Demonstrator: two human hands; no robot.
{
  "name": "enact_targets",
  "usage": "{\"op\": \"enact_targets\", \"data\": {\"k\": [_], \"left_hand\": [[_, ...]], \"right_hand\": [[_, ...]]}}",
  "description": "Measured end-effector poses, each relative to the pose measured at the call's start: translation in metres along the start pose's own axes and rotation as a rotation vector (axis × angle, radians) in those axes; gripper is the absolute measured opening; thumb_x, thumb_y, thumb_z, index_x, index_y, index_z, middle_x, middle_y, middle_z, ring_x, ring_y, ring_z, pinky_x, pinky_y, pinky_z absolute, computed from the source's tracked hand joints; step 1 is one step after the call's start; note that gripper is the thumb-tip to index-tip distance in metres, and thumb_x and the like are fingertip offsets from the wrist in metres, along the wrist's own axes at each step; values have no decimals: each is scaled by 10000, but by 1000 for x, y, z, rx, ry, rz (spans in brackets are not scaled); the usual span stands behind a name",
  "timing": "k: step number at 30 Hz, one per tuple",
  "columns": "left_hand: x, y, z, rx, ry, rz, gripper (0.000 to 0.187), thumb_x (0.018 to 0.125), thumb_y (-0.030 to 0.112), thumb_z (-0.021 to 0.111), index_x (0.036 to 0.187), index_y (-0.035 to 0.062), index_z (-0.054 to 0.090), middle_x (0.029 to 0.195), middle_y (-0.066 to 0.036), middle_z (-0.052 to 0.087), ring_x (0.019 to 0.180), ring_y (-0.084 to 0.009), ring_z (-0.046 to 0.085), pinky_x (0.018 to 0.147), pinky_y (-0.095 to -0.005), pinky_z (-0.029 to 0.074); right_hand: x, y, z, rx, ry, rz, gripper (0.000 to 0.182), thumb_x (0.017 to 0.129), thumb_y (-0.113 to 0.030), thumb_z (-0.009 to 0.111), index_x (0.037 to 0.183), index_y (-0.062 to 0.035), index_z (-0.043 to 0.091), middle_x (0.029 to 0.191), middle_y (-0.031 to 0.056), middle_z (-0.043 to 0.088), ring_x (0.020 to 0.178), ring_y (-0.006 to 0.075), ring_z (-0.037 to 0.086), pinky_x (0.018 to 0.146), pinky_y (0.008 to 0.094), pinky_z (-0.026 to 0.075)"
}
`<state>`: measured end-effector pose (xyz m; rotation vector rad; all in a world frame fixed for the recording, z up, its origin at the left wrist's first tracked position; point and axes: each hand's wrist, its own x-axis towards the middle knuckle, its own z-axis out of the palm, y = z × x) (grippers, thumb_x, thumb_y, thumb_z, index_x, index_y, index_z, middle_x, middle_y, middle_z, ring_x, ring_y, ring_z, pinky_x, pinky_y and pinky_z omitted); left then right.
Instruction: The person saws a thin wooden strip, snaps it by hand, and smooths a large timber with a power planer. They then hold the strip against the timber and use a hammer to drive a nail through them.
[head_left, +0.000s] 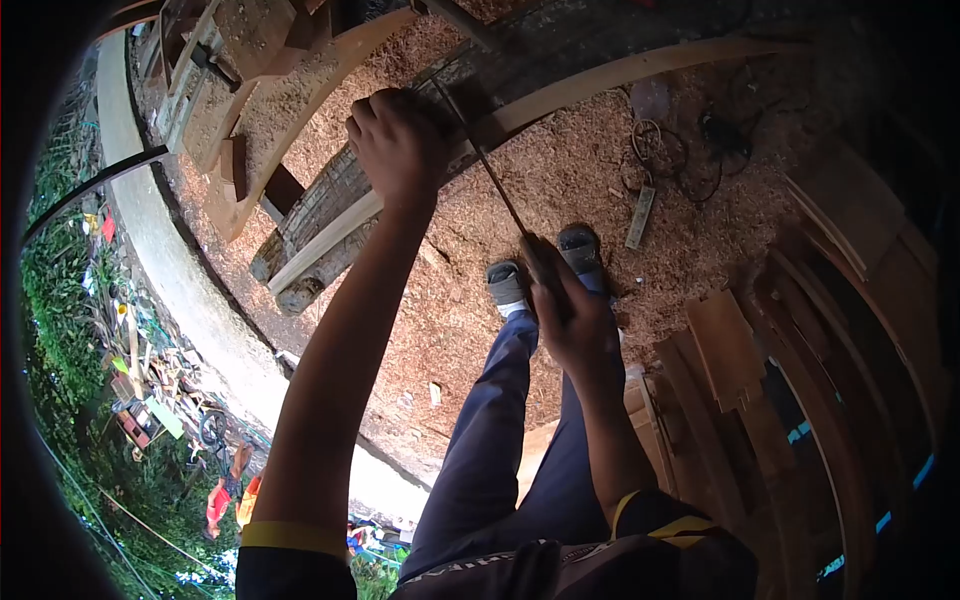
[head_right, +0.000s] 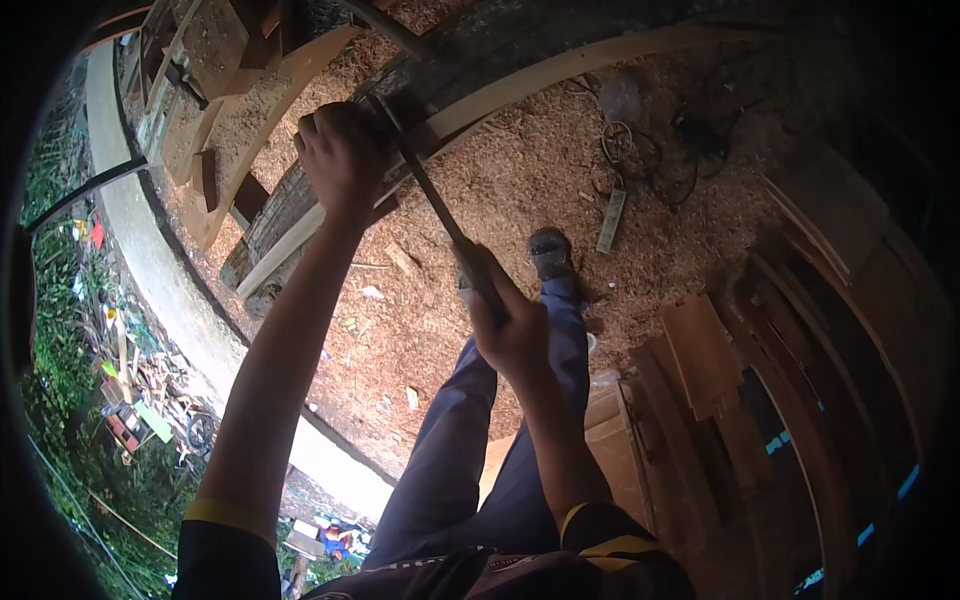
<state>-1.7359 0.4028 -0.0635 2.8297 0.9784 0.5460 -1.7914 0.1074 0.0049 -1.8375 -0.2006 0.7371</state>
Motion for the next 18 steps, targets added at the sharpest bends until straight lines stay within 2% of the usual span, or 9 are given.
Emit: {"op": "enact_targets", "data": {"k": [1, 3, 6, 10, 11, 14, 15, 18], "left_hand": [[-1, 2, -3, 2, -7, -9, 211, 954, 185, 636, 1093, 27, 617, 1089, -238, 607, 1037, -469, 598, 942, -578, 487], [0, 2, -2, 13, -10, -39, 210, 958, 192, 637, 1084, 26, 612, 1102, -241, 608, 1054, -471, 595, 958, -574, 485], [2, 1, 1, 90, 14, -8, 158, 927, 175, 691, 1055, 86, 663, 1071, -191, 639, 1060, -413, 611, 951, -531, 485], [0, -2, 7, 102, 64, -10, 201, 907, 211, 732, 1046, 82, 666, 1054, -172, 645, 1058, -412, 609, 943, -525, 495], [0, -8, 6, 70, -36, 31, 256, 956, 219, 657, 1079, 3, 595, 1115, -259, 609, 1086, -468, 590, 989, -579, 474], [1, -5, 3, 39, -53, 0, 268, 946, 227, 670, 1080, 5, 605, 1111, -263, 613, 1086, -460, 592, 985, -576, 475], [5, -5, 3, 36, -31, -2, 264, 944, 228, 671, 1080, 10, 611, 1108, -259, 617, 1086, -459, 592, 984, -575, 475], [3, 1, 5, 7, -2, 1, 253, 941, 233, 674, 1081, 27, 629, 1101, -243, 630, 1084, -455, 593, 983, -569, 476]], "right_hand": [[5, 5, 3, -4, -36, 74, 560, 1019, -148, 670, 1566, -75, 571, 1146, 170, 813, 718, 89, 733, 594, 272, 528], [1, -3, -1, 12, -22, 28, 564, 1020, -150, 668, 1570, -76, 565, 1174, 182, 805, 764, 94, 749, 623, 271, 543], [-16, -9, -7, 0, 31, -134, 560, 1036, -160, 649, 1582, -81, 551, 1266, 202, 775, 908, 128, 785, 722, 281, 582], [6, -13, 0, 14, -20, -52, 538, 1049, -179, 634, 1579, -113, 562, 1288, 212, 765, 929, 186, 804, 747, 294, 596], [11, -1, 12, 6, -19, -15, 537, 1048, -178, 634, 1577, -118, 565, 1290, 208, 765, 930, 193, 806, 748, 294, 596], [-1, 8, 3, -23, 14, -77, 549, 1030, -173, 655, 1568, -101, 573, 1234, 172, 793, 893, 205, 808, 725, 291, 590], [-7, 4, -4, -36, 40, -162, 556, 1024, -172, 663, 1567, -94, 573, 1220, 165, 798, 886, 200, 807, 722, 291, 588], [-13, 0, -11, -33, 34, -97, 573, 1011, -160, 686, 1565, -73, 573, 1205, 155, 806, 886, 143, 787, 717, 282, 575]]}}
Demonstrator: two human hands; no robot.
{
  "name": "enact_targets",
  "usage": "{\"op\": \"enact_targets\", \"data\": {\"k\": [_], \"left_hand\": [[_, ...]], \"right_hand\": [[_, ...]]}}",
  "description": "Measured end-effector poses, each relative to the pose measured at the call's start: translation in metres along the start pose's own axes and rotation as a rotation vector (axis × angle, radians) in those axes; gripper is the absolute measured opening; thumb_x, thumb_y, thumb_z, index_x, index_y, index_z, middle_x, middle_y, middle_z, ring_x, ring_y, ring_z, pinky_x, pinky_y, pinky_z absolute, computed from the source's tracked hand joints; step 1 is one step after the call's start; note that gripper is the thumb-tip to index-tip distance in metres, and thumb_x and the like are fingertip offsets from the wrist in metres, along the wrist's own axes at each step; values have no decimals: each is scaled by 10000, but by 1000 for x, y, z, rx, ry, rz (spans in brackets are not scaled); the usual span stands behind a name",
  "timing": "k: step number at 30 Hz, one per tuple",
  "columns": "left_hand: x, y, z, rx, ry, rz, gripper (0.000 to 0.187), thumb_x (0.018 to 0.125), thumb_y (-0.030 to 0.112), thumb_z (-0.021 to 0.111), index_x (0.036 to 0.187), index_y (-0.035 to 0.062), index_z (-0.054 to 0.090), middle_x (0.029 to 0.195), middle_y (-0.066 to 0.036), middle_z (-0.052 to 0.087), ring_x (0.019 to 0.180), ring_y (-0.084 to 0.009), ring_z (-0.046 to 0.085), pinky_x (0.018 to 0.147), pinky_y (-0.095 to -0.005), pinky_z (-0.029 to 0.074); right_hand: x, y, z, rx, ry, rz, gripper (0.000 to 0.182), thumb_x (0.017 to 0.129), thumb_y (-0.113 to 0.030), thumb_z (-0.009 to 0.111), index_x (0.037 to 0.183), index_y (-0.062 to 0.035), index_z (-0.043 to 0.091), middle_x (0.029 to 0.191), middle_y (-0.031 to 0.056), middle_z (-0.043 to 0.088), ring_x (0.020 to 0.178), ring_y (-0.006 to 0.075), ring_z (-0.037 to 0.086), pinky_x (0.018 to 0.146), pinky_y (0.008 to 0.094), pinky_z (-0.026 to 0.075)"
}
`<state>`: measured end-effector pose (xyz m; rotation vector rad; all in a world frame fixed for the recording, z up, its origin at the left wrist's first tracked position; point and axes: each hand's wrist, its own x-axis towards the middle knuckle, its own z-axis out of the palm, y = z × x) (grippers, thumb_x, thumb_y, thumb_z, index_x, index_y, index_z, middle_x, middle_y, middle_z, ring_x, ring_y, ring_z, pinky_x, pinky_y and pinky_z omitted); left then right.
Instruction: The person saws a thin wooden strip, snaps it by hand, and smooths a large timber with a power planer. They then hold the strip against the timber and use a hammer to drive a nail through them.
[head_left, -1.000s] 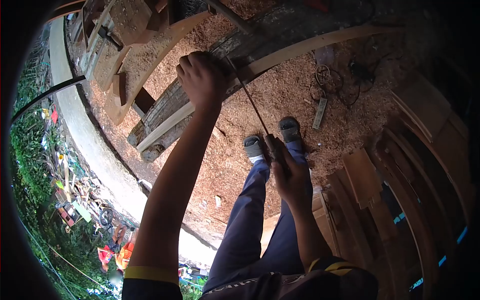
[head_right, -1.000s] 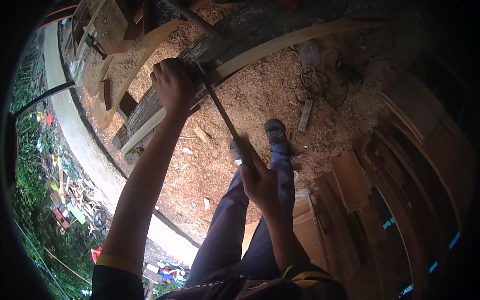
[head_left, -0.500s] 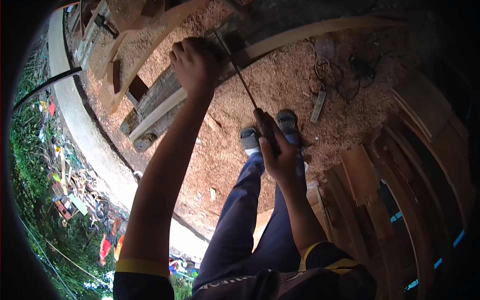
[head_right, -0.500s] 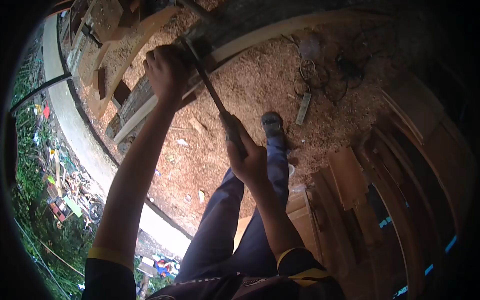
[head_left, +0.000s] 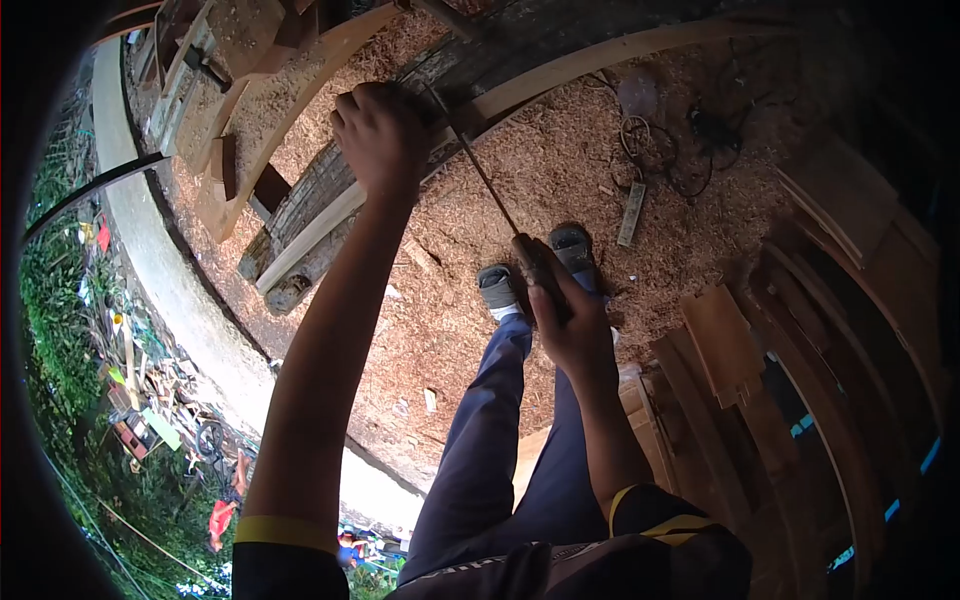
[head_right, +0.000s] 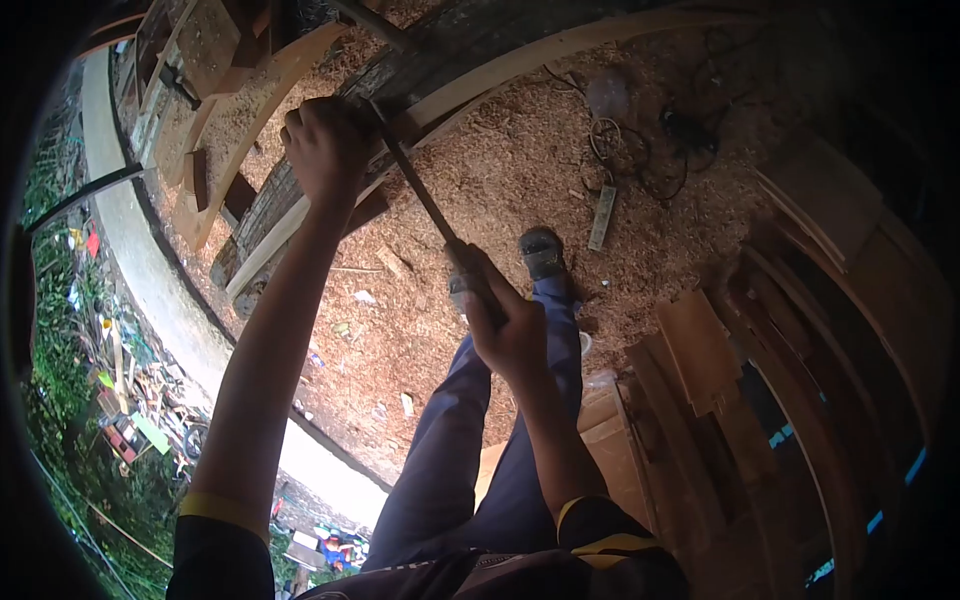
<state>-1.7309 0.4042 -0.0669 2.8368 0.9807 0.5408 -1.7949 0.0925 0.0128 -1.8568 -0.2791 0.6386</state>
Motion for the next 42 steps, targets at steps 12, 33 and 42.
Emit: {"op": "enact_targets", "data": {"k": [12, 33, 42], "left_hand": [[-2, 3, -9, -11, -17, -95, 275, 959, 291, 675, 1057, 36, 647, 1119, -235, 664, 1107, -448, 619, 969, -565, 500], [8, 15, -23, -184, 48, -239, 265, 1090, 287, 513, 1159, 71, 649, 1154, -194, 642, 1098, -435, 593, 991, -545, 465], [16, 21, -37, -271, -95, -325, 259, 1074, 289, 502, 1166, 81, 628, 1226, -177, 619, 1179, -421, 566, 1073, -541, 426]], "right_hand": [[-137, -9, -63, 13, -21, 343, 549, 1078, -257, 630, 1541, 28, 563, 1408, 198, 714, 1225, 239, 713, 1015, 347, 545], [10, -107, -154, -77, -72, -37, 588, 993, -131, 677, 1562, -31, 571, 776, 23, 674, 651, 61, 598, 611, 259, 494], [115, -149, -130, -124, -98, -150, 565, 1042, -170, 623, 1579, -12, 542, 836, 22, 657, 688, 78, 591, 624, 272, 489]]}}
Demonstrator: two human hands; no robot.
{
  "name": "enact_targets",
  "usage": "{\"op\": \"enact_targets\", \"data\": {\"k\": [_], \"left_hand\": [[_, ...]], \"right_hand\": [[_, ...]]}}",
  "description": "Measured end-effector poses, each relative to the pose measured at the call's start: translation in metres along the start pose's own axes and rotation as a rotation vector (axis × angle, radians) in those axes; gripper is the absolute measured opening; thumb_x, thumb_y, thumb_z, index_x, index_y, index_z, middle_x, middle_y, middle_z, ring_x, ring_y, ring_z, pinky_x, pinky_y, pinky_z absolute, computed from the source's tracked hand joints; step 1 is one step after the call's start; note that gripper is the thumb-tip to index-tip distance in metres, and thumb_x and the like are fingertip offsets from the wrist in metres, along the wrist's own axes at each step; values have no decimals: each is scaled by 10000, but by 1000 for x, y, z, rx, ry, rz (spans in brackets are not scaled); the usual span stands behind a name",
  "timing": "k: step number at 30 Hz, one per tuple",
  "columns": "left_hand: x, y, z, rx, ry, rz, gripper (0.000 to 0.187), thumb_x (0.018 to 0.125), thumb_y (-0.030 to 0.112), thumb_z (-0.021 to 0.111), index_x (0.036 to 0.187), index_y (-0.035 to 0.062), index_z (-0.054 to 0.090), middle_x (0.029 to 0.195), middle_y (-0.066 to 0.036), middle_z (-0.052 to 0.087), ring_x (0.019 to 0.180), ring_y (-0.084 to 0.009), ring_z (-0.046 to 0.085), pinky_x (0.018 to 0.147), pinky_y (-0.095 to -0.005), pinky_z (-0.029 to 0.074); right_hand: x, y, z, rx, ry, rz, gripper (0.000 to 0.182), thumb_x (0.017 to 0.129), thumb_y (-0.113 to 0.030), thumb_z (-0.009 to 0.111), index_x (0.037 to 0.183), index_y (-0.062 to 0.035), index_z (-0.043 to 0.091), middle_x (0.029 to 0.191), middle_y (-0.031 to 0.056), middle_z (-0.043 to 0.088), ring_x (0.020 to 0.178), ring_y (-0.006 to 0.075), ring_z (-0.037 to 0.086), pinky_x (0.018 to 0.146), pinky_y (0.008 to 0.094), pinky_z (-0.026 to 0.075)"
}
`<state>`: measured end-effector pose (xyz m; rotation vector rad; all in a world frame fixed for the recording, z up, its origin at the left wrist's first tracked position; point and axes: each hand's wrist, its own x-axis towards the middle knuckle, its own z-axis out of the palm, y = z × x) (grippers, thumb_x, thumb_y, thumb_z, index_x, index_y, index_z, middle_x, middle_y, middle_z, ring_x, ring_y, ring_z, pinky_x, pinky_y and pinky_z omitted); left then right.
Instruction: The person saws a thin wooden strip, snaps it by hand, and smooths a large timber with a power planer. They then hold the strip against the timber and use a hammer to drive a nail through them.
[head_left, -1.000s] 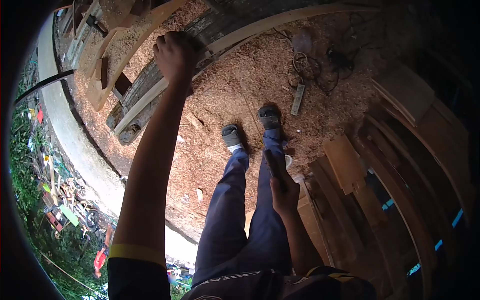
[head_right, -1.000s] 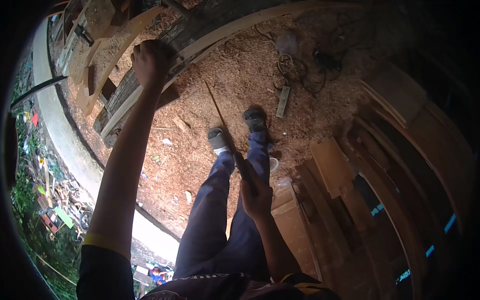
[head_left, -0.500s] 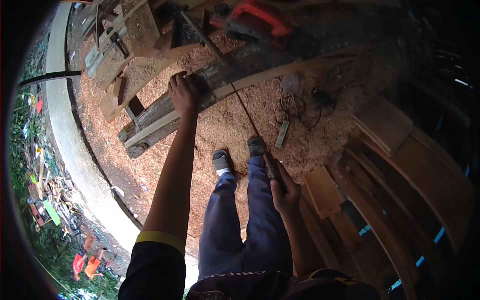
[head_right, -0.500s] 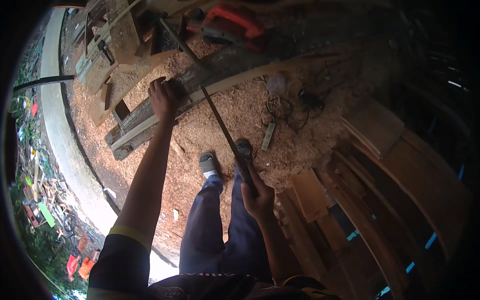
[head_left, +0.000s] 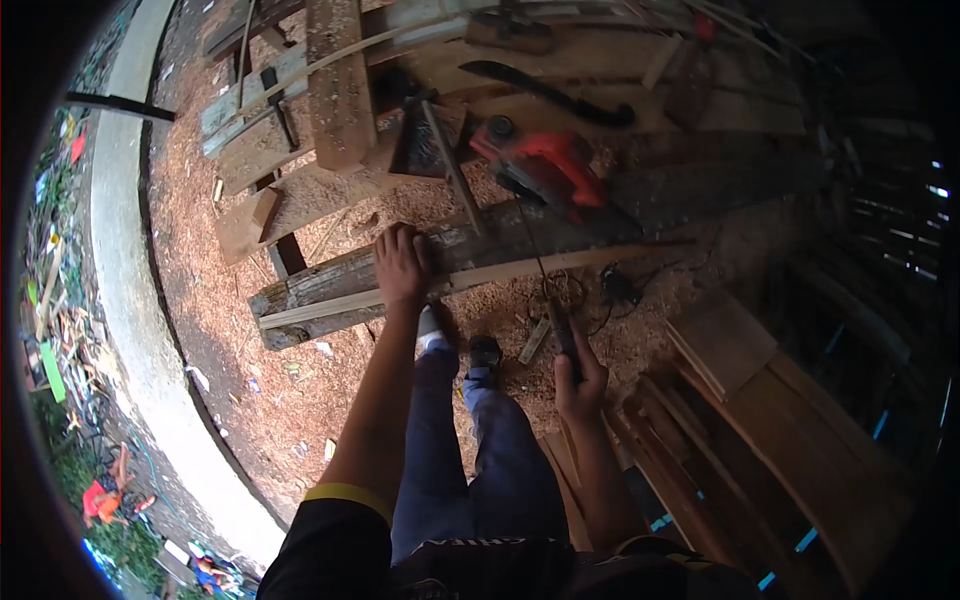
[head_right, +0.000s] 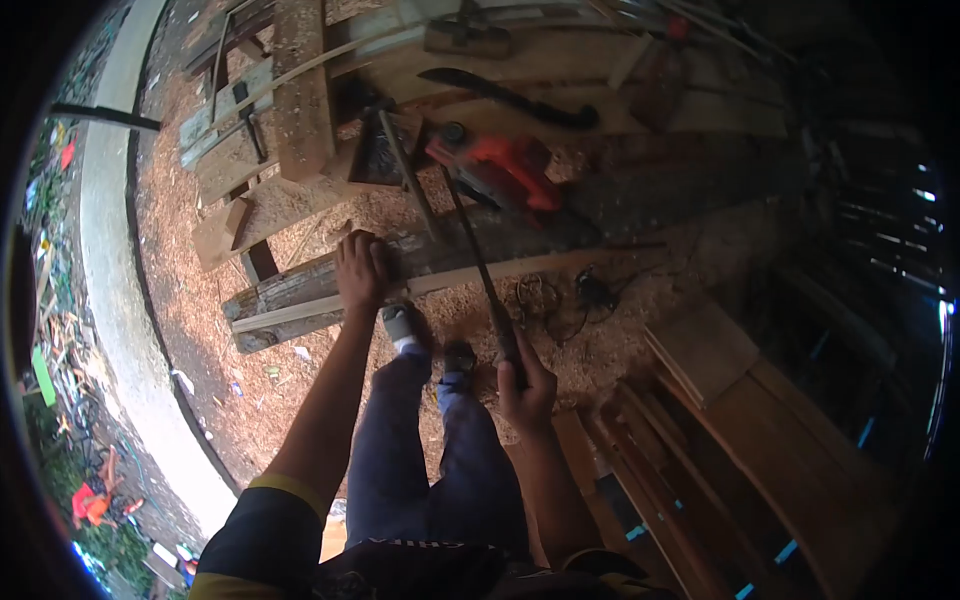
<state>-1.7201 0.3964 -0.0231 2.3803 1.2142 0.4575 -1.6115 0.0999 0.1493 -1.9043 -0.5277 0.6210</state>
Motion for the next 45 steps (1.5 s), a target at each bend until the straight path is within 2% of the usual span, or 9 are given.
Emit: {"op": "enact_targets", "data": {"k": [5, 10, 12, 13, 15, 27, 31, 39, 45], "left_hand": [[3, 2, -7, -36, 2, -19, 262, 1072, 286, 504, 1174, 80, 629, 1275, -170, 613, 1224, -418, 559, 1115, -541, 405], [3, -3, -24, -330, 22, -57, 352, 1099, 307, 460, 1220, 39, 653, 1303, -213, 622, 1251, -435, 566, 1111, -527, 420], [4, -11, -28, -468, 40, -72, 391, 1116, 323, 434, 1236, 22, 653, 1308, -222, 624, 1257, -432, 572, 1124, -517, 417], [4, -13, -30, -520, 51, -73, 412, 1125, 334, 419, 1237, 13, 653, 1308, -226, 626, 1258, -427, 577, 1130, -509, 416], [6, -15, -29, -601, 58, -85, 436, 1136, 342, 397, 1224, 1, 655, 1292, -225, 632, 1254, -414, 583, 1133, -496, 416], [30, 8, -46, -652, -47, -204, 412, 1144, 315, 444, 1107, -31, 666, 1221, -194, 672, 1191, -342, 625, 1090, -446, 452], [82, 77, -48, -703, -43, -146, 434, 1146, 347, 465, 1075, -36, 655, 1213, -198, 669, 1197, -332, 621, 1080, -448, 459], [176, 185, -44, -719, 77, 95, 499, 1165, 429, 422, 1039, -6, 631, 1218, -215, 657, 1185, -329, 622, 1057, -469, 473], [180, 199, -34, -716, 20, 103, 506, 1179, 413, 392, 1037, -8, 633, 1238, -204, 652, 1171, -310, 618, 1028, -456, 488]], "right_hand": [[53, -23, 28, -52, -94, 65, 562, 1066, -245, 612, 1572, -9, 553, 879, 27, 669, 755, 92, 613, 679, 277, 498], [106, -25, 72, -60, -38, -171, 577, 1075, -285, 589, 1556, 30, 547, 1062, 82, 719, 882, 125, 651, 791, 293, 527], [118, -23, 83, -75, -48, -160, 580, 1075, -283, 588, 1556, 37, 542, 1104, 99, 733, 905, 134, 661, 813, 295, 534], [119, -24, 81, -81, -117, 34, 579, 1074, -283, 589, 1549, 46, 544, 1175, 126, 739, 926, 137, 664, 832, 290, 535], [129, -22, 86, -41, -113, -36, 582, 1072, -279, 588, 1547, 54, 542, 1190, 138, 738, 949, 147, 672, 855, 300, 537], [222, -73, -48, 93, -80, -23, 602, 1059, -272, 599, 1546, 75, 528, 1370, 218, 712, 1225, 245, 710, 992, 378, 554], [293, -10, -85, -197, 87, -279, 584, 1037, -241, 625, 1552, 25, 551, 1347, 216, 732, 1146, 266, 760, 925, 387, 578], [450, 91, -120, -691, 300, -666, 559, 926, -185, 707, 1478, -119, 651, 1013, 192, 763, 815, 380, 753, 740, 476, 609], [493, 117, -129, -794, 95, -375, 570, 934, -227, 733, 1497, -186, 650, 894, 135, 719, 796, 363, 709, 767, 514, 552]]}}
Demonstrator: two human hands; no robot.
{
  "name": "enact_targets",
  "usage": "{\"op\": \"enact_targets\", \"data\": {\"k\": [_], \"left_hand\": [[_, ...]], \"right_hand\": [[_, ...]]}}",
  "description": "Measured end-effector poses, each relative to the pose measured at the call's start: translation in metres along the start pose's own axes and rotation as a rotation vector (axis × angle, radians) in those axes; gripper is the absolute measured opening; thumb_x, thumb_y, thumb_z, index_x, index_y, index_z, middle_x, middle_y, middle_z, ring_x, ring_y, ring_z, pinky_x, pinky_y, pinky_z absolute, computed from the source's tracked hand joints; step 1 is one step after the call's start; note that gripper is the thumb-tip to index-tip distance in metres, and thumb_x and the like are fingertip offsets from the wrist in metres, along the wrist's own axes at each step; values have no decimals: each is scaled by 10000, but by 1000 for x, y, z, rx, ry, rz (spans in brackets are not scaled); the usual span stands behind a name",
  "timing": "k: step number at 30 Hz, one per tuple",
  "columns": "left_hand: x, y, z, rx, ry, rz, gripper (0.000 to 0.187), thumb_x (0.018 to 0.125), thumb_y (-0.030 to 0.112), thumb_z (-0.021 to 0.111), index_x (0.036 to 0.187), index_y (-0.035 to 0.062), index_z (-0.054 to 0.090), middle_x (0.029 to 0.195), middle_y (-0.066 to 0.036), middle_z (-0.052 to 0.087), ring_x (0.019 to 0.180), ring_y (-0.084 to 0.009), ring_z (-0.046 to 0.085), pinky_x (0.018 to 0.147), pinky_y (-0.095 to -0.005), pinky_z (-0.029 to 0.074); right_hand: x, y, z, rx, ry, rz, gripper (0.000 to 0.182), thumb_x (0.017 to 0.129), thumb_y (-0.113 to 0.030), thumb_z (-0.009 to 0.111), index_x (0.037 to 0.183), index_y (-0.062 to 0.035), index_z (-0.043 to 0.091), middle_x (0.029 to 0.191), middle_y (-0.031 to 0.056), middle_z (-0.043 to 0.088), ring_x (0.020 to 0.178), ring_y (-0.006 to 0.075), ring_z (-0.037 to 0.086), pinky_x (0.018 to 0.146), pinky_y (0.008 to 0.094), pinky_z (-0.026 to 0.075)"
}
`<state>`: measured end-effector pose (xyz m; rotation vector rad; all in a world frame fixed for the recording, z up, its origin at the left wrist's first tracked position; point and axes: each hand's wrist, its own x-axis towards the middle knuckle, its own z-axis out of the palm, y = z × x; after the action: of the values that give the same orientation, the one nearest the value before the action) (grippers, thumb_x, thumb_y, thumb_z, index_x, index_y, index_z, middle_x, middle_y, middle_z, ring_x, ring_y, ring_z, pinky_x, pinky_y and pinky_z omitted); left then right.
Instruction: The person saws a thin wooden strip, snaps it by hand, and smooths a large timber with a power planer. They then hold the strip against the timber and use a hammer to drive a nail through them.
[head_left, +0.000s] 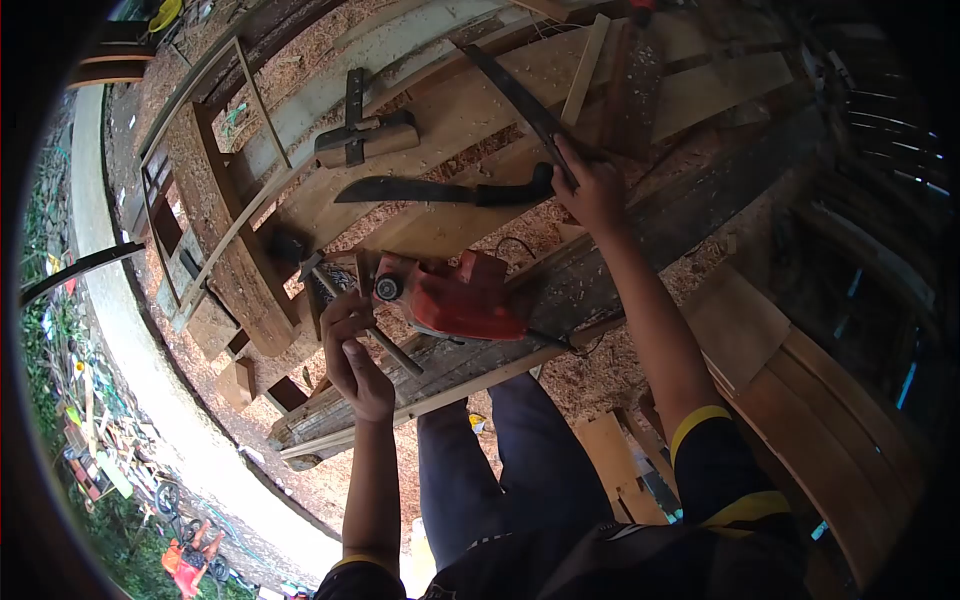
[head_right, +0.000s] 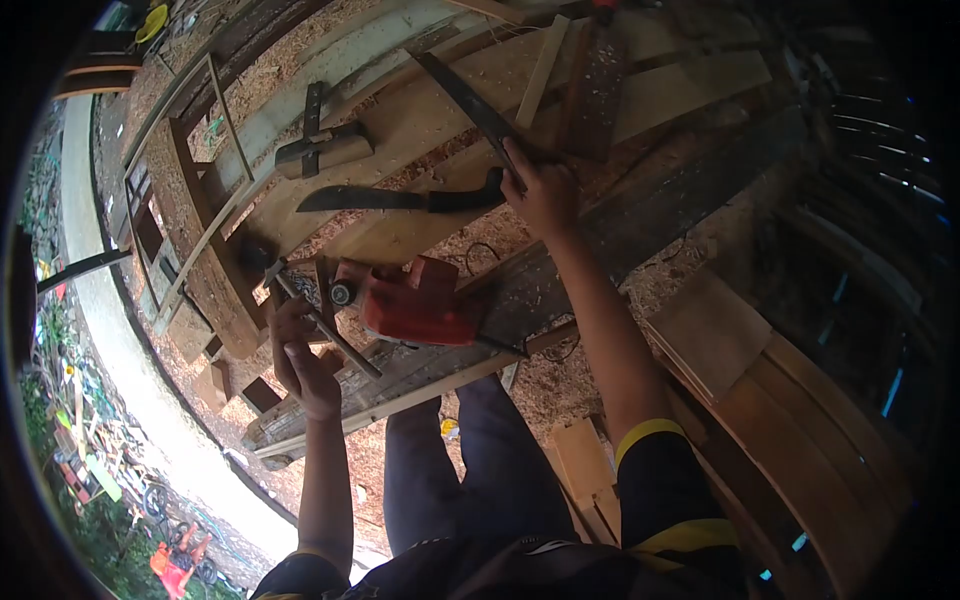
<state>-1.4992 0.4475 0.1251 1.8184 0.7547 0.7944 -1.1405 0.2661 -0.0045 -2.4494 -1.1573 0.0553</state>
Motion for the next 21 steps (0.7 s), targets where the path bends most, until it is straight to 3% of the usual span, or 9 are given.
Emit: {"op": "enact_targets", "data": {"k": [6, 8, 12, 15, 18, 21], "left_hand": [[-39, -14, -15, 62, 39, -148, 478, 1185, 359, 391, 1040, -23, 641, 1251, -188, 658, 1135, -260, 625, 943, -376, 512], [-56, -24, -24, 45, 77, -215, 439, 1182, 305, 399, 1052, -30, 650, 1242, -180, 663, 1126, -248, 635, 893, -332, 526], [-83, -31, -46, 172, 66, -223, 329, 1158, 193, 449, 1058, -40, 658, 1213, -176, 665, 1147, -287, 640, 994, -386, 518], [-120, -50, -77, 201, 19, -301, 177, 1109, 89, 530, 1078, -24, 662, 1202, -167, 669, 1157, -285, 641, 1050, -415, 488], [-160, -64, -109, 281, -49, -327, 107, 1064, 66, 597, 1095, -6, 670, 1205, -171, 674, 1153, -319, 644, 1049, -427, 484], [-199, -76, -135, 437, -158, -284, 123, 1016, 70, 659, 1121, 5, 669, 1215, -179, 674, 1165, -368, 636, 1038, -459, 488]], "right_hand": [[-5, -1, 16, -147, 44, -49, 523, 978, -141, 705, 1499, -158, 654, 922, 129, 652, 942, 354, 656, 960, 515, 462], [-12, -1, 17, -103, 73, -35, 517, 978, -119, 696, 1493, -139, 653, 973, 136, 657, 963, 364, 650, 942, 516, 476], [-37, -30, -8, -13, 122, 69, 463, 995, -109, 682, 1457, -103, 663, 1082, 131, 686, 1039, 346, 652, 954, 507, 490], [-73, -84, -52, 294, 134, 110, 410, 996, -86, 676, 1405, -57, 683, 1073, 135, 704, 1042, 345, 664, 952, 492, 503], [-132, -135, -76, 162, 154, 20, 366, 997, -64, 667, 1360, -37, 700, 1052, 139, 713, 1008, 334, 677, 930, 482, 506], [-189, -185, -87, 244, 30, 55, 345, 982, -49, 672, 1325, -45, 713, 1040, 126, 710, 979, 333, 678, 930, 474, 504]]}}
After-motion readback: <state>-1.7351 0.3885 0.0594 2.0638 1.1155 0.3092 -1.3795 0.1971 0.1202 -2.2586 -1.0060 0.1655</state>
